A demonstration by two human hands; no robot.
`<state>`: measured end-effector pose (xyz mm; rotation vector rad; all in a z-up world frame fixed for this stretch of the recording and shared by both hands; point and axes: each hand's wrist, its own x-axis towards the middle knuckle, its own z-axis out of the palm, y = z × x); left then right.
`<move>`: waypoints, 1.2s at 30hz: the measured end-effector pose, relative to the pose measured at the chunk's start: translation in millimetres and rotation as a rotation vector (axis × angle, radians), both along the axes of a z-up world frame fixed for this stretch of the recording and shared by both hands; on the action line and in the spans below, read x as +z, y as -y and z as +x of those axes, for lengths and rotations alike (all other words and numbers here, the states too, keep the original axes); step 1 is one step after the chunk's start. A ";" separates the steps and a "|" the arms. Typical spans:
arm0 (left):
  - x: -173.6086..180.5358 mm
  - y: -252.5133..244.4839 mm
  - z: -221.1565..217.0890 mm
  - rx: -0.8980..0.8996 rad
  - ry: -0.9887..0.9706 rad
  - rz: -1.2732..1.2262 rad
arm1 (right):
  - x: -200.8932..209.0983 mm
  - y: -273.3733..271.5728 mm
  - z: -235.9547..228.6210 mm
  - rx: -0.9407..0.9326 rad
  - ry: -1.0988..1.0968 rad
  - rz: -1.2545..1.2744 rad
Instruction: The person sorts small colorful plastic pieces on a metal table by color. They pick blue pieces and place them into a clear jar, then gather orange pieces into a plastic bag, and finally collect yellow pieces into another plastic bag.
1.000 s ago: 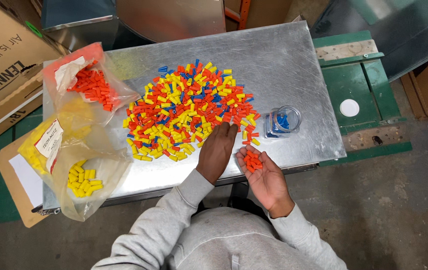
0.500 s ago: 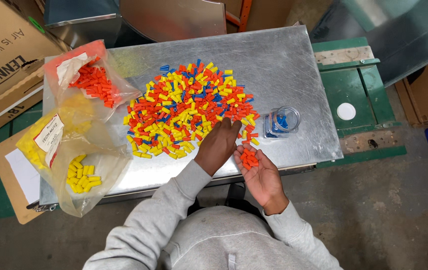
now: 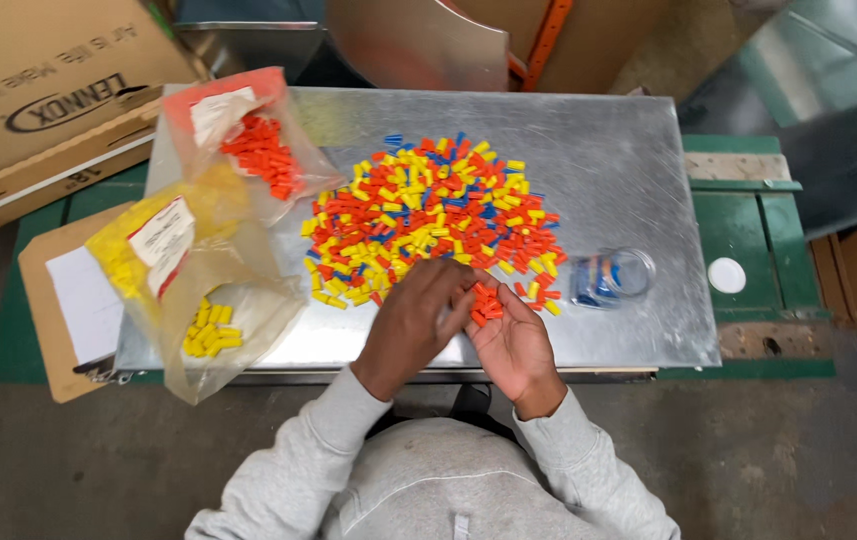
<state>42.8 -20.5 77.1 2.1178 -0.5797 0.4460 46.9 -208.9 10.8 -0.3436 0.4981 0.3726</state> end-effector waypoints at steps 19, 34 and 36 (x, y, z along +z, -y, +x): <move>-14.6 -122.3 -81.5 0.331 -0.031 -0.245 | -8.5 -259.1 190.9 0.413 0.270 -0.072; -36.3 -132.5 -86.6 0.202 -0.116 -0.267 | 71.7 -230.5 173.6 0.374 0.382 -0.341; -40.4 -133.5 -83.2 0.210 -0.139 -0.248 | 86.2 -208.4 140.4 0.313 0.391 -0.398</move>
